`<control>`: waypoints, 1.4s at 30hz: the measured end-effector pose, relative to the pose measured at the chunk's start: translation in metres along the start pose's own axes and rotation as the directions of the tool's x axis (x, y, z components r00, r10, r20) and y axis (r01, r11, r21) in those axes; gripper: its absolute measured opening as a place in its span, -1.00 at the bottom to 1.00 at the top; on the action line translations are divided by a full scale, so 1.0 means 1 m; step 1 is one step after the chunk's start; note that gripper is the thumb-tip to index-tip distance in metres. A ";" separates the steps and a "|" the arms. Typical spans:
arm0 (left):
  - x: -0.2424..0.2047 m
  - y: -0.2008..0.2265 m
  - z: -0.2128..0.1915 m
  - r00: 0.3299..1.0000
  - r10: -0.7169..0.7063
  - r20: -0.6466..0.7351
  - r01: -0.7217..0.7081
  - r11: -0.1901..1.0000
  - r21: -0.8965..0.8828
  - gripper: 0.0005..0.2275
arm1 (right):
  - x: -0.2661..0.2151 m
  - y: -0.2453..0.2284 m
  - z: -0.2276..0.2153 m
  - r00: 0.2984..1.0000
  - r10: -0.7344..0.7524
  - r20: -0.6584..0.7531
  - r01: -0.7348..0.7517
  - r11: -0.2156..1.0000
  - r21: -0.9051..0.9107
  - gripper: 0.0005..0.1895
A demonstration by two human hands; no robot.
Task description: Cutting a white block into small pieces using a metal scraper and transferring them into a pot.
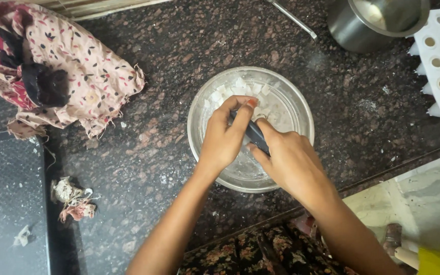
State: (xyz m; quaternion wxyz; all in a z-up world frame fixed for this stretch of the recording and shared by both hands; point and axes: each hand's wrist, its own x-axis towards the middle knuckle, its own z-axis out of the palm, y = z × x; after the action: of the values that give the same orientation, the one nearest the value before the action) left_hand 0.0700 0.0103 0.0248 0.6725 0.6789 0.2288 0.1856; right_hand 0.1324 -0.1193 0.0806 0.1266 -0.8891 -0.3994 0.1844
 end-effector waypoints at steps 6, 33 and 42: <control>-0.007 0.010 -0.004 0.995 0.100 -0.020 -0.101 0.992 -0.080 -0.73 | 0.003 0.005 -0.002 0.995 -0.100 0.028 0.102 0.993 -0.065 -0.60; -0.004 -0.050 -0.014 0.984 0.143 -0.108 -0.159 0.974 -0.159 -0.67 | 0.035 0.005 -0.004 0.935 -0.309 0.172 0.338 0.924 -0.180 -0.50; -0.005 -0.059 -0.019 0.977 0.079 -0.197 -0.113 0.979 -0.169 -0.67 | 0.051 0.001 -0.004 0.916 -0.340 0.215 0.380 0.907 -0.182 -0.53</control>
State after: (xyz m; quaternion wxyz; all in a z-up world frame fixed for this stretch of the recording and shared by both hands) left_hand 0.0517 0.0230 -0.0334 0.6963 0.6052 0.2410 0.3013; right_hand 0.1666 -0.0817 0.0722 0.0230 -0.7881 -0.5846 0.1911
